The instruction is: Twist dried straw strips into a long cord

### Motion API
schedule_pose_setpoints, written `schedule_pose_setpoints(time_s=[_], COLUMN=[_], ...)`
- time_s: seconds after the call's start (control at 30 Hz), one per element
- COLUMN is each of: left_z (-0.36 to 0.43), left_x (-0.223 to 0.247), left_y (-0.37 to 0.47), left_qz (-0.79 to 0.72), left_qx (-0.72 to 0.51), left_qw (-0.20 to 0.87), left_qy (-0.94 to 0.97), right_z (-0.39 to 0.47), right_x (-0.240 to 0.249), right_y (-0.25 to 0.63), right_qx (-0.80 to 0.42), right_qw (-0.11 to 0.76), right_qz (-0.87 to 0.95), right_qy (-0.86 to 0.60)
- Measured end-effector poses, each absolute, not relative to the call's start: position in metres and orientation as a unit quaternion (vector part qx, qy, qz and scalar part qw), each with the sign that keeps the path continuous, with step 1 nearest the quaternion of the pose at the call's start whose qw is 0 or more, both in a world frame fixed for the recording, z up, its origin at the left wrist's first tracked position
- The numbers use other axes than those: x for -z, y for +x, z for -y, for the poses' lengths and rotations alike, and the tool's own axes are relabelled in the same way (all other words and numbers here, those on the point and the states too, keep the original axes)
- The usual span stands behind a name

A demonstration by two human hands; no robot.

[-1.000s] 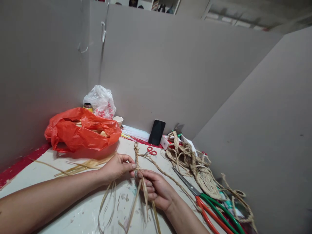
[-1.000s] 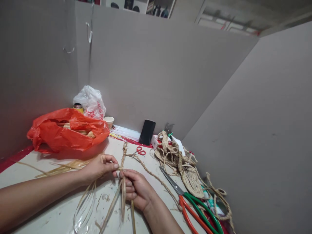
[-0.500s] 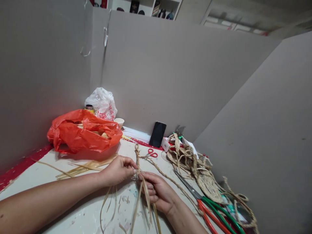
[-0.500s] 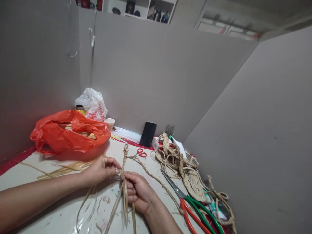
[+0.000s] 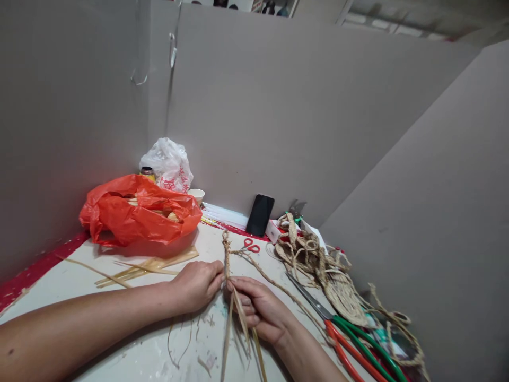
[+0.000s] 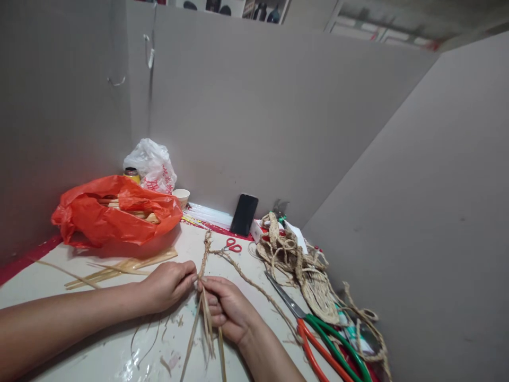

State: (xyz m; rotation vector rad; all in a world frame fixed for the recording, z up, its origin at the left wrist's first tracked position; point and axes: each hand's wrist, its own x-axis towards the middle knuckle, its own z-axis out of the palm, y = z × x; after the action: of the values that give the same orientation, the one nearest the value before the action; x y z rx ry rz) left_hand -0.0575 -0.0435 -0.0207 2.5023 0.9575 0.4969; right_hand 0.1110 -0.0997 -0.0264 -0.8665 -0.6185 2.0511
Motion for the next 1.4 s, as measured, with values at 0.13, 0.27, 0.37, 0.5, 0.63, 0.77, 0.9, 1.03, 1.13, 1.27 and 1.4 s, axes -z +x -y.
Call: schedule_pose_setpoints(time_s=[0.13,0.27,0.37,0.5,0.63,0.77,0.9,1.03,1.13,1.27,1.4], left_z=[0.044,0.043,0.041,0.038,0.038,0.039,0.037,0.037,0.039,0.041,0.039], left_x=[0.021,0.021,0.022,0.024,0.02,0.014,0.017,0.02,0.018,0.019,0.023], left_y=[-0.057,-0.057,-0.056,-0.054,-0.055,-0.056,-0.054,-0.053,-0.052,-0.049,-0.048], left_qz=[-0.349,-0.342,-0.324,-0.302,-0.283,-0.263,-0.266,-0.278,-0.297,-0.322,-0.335], left_qx=[-0.151,-0.149,-0.161,-0.156,-0.134,-0.136,-0.132,-0.13,-0.134,-0.144,-0.141], left_qw=[0.215,0.275,0.369,0.574,0.725,0.763,0.777,0.763,0.734,0.701,0.686], left_qy=[0.9,0.886,0.856,0.745,0.614,0.575,0.556,0.57,0.596,0.62,0.631], right_z=[0.099,0.1,0.101,0.102,0.101,0.102,0.104,0.105,0.105,0.109,0.116], right_x=[0.026,0.025,0.025,0.025,0.025,0.022,0.016,0.015,0.017,0.02,0.017], right_y=[0.11,0.11,0.11,0.11,0.111,0.11,0.107,0.103,0.103,0.101,0.096], right_qx=[-0.81,-0.807,-0.809,-0.81,-0.805,-0.787,-0.72,-0.588,-0.482,-0.301,-0.15], right_qw=[0.395,0.391,0.383,0.376,0.373,0.366,0.347,0.331,0.316,0.276,0.181], right_qz=[0.257,0.261,0.266,0.268,0.277,0.299,0.366,0.486,0.574,0.661,0.697], right_qy=[-0.349,-0.357,-0.359,-0.362,-0.367,-0.395,-0.477,-0.555,-0.582,-0.629,-0.678])
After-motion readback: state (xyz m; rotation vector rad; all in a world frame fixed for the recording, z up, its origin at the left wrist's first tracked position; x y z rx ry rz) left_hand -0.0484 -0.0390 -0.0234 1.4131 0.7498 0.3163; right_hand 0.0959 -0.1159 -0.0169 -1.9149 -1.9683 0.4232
